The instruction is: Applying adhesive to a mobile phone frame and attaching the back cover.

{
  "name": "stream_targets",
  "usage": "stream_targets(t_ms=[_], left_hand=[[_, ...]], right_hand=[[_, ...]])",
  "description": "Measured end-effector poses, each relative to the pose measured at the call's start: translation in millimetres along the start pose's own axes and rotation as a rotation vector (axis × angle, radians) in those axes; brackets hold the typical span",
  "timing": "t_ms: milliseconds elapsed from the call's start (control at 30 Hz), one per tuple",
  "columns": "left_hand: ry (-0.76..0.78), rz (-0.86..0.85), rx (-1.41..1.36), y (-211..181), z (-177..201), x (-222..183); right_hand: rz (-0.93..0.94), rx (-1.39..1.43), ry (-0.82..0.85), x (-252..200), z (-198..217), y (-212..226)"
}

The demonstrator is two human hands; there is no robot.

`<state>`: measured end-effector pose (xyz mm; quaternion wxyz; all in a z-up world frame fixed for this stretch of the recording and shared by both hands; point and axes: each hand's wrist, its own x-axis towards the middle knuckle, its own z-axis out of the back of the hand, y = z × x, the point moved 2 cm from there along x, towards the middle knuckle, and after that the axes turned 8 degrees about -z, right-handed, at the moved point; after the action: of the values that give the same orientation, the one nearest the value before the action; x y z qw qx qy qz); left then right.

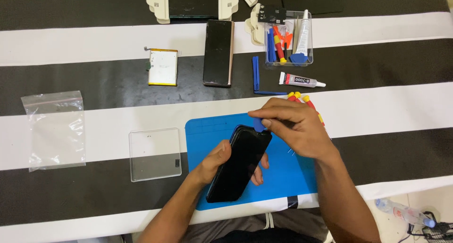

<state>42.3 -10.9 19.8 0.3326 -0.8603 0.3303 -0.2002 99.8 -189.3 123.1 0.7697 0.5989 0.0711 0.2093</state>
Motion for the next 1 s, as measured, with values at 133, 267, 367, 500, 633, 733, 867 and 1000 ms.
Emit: stream_targets(t_ms=[133, 267, 367, 500, 633, 733, 867, 1000], left_hand=[[0.016, 0.014, -0.034, -18.3, -10.1, 7.7], [-0.097, 0.022, -0.097, -20.8, -11.4, 10.2], [-0.179, 0.062, -0.095, -17.2, -6.5, 10.6], [-0.238, 0.111, 0.033, -17.9, -0.5, 11.6], [-0.272, 0.094, 0.156, -18.6, 6.3, 7.9], [-0.359, 0.009, 0.430, -31.6, -1.6, 10.4], [-0.544, 0.053, 0.781, -56.6, -31.2, 13.4], [-0.645, 0.237, 1.180, -49.1, -43.1, 12.9]], right_hand=[[-0.045, 0.101, 0.040, 0.8, -0.4, -5.5], [-0.100, 0.172, 0.055, -1.0, 1.1, -18.9], [-0.163, 0.225, 0.043, -5.4, 2.2, -36.2], [-0.246, 0.155, -0.082, -12.5, 4.4, -35.3], [-0.330, -0.164, -0.413, -42.9, 4.3, -43.6], [-0.384, -0.451, -0.465, -65.6, -9.3, -45.2], [-0.313, -0.501, -0.334, -83.6, -32.2, -28.7], [-0.438, -0.180, -0.189, -110.8, -64.0, -44.0]])
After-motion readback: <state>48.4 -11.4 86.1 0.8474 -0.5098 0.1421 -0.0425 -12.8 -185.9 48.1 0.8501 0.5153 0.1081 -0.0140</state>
